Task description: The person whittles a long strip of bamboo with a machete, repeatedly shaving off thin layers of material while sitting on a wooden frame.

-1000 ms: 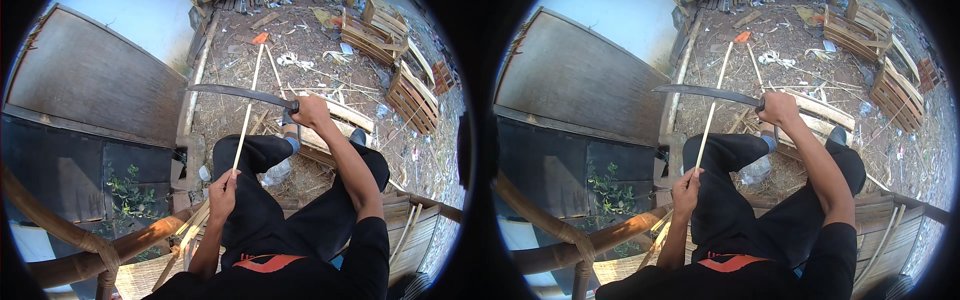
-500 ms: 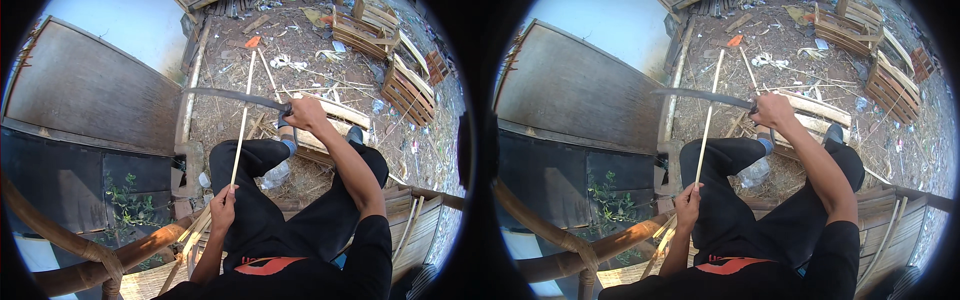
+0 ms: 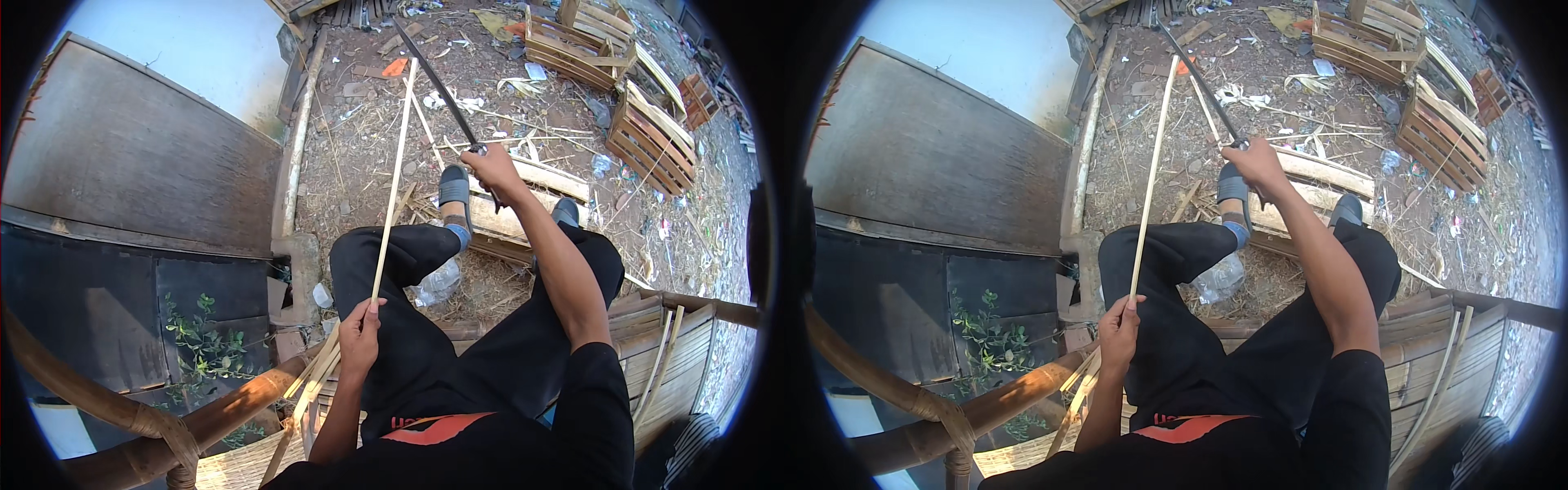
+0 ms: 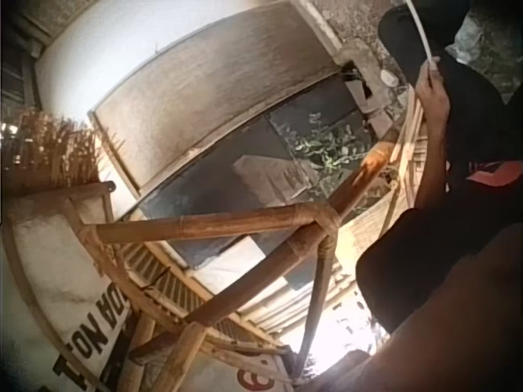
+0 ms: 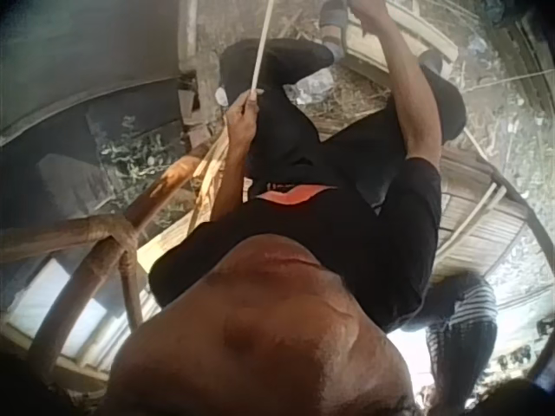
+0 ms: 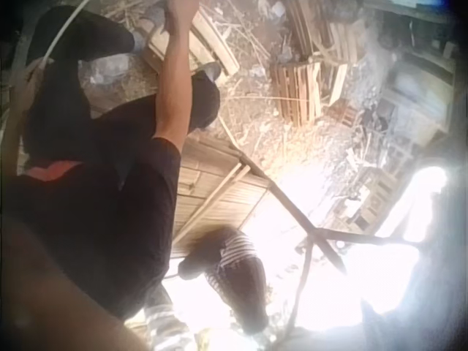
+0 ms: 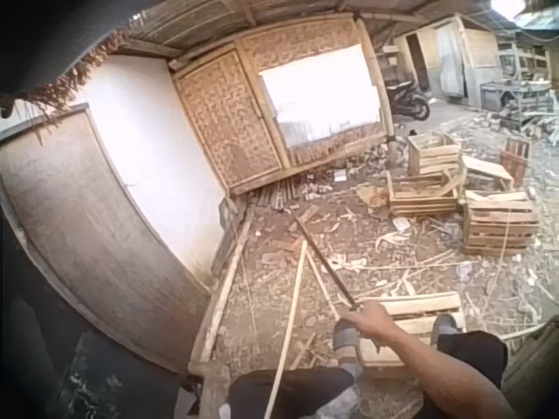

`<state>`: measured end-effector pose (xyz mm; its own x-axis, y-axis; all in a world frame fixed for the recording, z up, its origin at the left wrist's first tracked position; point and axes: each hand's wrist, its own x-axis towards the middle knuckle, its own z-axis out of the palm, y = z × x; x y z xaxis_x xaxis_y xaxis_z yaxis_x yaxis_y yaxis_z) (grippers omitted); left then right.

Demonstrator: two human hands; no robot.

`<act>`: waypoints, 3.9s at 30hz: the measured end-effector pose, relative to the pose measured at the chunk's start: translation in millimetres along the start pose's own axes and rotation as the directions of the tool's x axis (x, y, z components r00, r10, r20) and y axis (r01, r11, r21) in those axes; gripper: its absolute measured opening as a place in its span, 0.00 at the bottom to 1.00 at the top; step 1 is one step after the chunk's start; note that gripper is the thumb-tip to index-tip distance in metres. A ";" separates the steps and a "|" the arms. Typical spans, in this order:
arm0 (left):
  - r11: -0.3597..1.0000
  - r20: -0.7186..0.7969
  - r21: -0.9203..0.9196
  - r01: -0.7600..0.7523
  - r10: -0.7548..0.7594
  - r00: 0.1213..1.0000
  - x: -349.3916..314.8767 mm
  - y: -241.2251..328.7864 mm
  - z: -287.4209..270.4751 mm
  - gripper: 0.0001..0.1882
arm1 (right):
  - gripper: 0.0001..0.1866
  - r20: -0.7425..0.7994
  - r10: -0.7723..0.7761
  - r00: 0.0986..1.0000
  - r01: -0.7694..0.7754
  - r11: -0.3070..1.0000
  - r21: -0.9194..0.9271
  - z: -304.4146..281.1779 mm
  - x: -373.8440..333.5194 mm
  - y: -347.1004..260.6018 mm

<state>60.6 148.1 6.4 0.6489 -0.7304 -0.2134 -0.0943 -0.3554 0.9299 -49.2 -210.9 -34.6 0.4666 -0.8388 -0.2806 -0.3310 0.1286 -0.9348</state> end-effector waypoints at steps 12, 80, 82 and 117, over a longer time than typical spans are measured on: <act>0.999 0.132 -0.025 0.023 -0.020 0.991 -5.3 -9.3 24.1 0.17 | 0.16 0.240 0.099 0.966 -0.237 0.713 0.660 9.7 -49.1 -44.2; 0.975 0.064 -0.188 0.115 -0.105 0.992 61.2 55.1 44.5 0.17 | 0.18 0.403 -0.366 0.839 0.528 0.369 -0.765 24.6 -86.6 -31.2; 0.968 0.056 -0.209 0.136 -0.127 0.990 58.0 55.5 41.0 0.17 | 0.17 0.352 -0.386 0.853 0.495 0.383 -0.780 18.1 -70.7 -24.1; 0.947 0.127 -0.255 0.193 -0.165 0.978 62.4 41.0 23.0 0.19 | 0.13 0.031 0.188 0.982 -0.187 0.925 0.331 -0.9 -14.9 14.4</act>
<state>79.8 74.5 24.3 0.5543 -0.7300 -0.3998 0.2285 -0.3284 0.9165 -61.6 -197.0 -43.7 0.4211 -0.7832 -0.4575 -0.1219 0.4510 -0.8842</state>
